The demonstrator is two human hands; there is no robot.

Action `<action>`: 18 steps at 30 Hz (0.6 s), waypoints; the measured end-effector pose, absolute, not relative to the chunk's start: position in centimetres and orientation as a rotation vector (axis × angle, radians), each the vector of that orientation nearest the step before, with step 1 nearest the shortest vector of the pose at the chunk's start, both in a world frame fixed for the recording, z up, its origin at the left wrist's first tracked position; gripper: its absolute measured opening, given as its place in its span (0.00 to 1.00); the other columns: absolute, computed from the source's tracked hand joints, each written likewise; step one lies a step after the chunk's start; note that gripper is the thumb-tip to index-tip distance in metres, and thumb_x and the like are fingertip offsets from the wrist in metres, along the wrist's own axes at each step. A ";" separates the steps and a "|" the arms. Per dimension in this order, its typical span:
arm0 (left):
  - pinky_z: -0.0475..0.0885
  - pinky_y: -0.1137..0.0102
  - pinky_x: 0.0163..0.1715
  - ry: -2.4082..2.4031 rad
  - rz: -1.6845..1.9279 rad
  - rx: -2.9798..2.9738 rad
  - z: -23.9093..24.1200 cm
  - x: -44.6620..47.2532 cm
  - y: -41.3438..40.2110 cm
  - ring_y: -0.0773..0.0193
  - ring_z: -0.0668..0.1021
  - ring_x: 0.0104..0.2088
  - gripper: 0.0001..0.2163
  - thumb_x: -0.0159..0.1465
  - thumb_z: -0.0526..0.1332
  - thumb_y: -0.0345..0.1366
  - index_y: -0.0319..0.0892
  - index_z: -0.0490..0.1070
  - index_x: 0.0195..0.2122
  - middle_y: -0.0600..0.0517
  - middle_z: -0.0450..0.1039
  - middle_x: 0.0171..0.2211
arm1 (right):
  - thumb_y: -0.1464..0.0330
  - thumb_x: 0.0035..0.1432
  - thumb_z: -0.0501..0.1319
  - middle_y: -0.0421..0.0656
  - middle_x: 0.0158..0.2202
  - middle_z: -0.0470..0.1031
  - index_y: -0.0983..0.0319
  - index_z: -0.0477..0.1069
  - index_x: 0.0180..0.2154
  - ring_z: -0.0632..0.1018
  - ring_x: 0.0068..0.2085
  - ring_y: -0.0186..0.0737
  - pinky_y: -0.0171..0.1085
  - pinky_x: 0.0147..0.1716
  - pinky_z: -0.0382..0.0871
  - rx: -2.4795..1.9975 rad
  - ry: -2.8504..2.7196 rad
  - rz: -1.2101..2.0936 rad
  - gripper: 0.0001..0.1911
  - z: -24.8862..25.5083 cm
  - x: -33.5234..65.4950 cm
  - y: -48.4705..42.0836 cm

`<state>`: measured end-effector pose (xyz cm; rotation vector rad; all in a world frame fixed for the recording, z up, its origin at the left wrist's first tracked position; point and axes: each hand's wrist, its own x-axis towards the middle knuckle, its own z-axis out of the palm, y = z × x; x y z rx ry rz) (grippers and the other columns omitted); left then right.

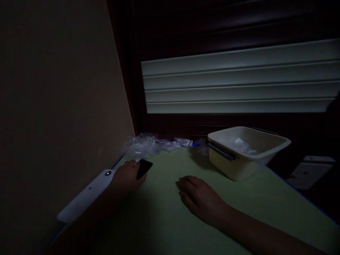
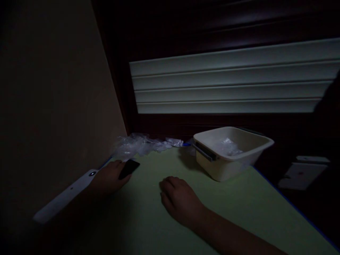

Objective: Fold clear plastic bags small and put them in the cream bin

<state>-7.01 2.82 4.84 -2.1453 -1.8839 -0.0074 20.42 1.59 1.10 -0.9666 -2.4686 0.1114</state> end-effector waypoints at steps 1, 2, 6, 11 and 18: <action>0.71 0.58 0.44 -1.933 0.006 -2.125 4.8 -7.1 2.9 0.52 0.75 0.45 0.17 0.65 0.59 0.42 0.33 0.69 0.48 0.41 0.71 0.45 | 0.73 0.61 0.54 0.51 0.45 0.74 0.65 0.71 0.49 0.75 0.46 0.45 0.43 0.46 0.70 -0.959 -2.465 0.121 0.16 0.9 20.5 1.6; 0.71 0.58 0.43 -1.973 0.019 -2.112 4.6 -7.2 3.0 0.53 0.75 0.44 0.16 0.66 0.60 0.42 0.34 0.69 0.47 0.42 0.72 0.45 | 0.73 0.62 0.54 0.51 0.45 0.75 0.65 0.71 0.49 0.75 0.46 0.45 0.43 0.46 0.70 -0.950 -2.462 0.128 0.15 0.8 20.6 1.6; 0.72 0.60 0.41 -2.080 0.062 -2.102 4.1 -6.9 3.1 0.56 0.76 0.42 0.14 0.68 0.59 0.43 0.36 0.70 0.44 0.46 0.72 0.43 | 0.72 0.62 0.53 0.53 0.46 0.75 0.65 0.72 0.48 0.76 0.46 0.47 0.46 0.46 0.72 -0.920 -2.463 0.146 0.15 0.4 20.8 1.8; 0.72 0.59 0.42 -2.137 0.084 -2.057 4.0 -6.4 3.3 0.56 0.75 0.44 0.13 0.68 0.59 0.43 0.36 0.70 0.44 0.46 0.72 0.43 | 0.71 0.63 0.52 0.53 0.47 0.75 0.65 0.72 0.49 0.76 0.48 0.48 0.47 0.47 0.72 -0.921 -2.468 0.167 0.16 0.1 20.9 1.9; 0.71 0.57 0.44 -2.123 0.056 -2.011 3.4 -5.9 3.6 0.55 0.75 0.44 0.12 0.67 0.60 0.41 0.37 0.70 0.45 0.46 0.72 0.43 | 0.71 0.63 0.51 0.55 0.47 0.75 0.66 0.73 0.48 0.75 0.49 0.49 0.49 0.47 0.72 -0.917 -2.480 0.184 0.17 -0.1 20.9 2.1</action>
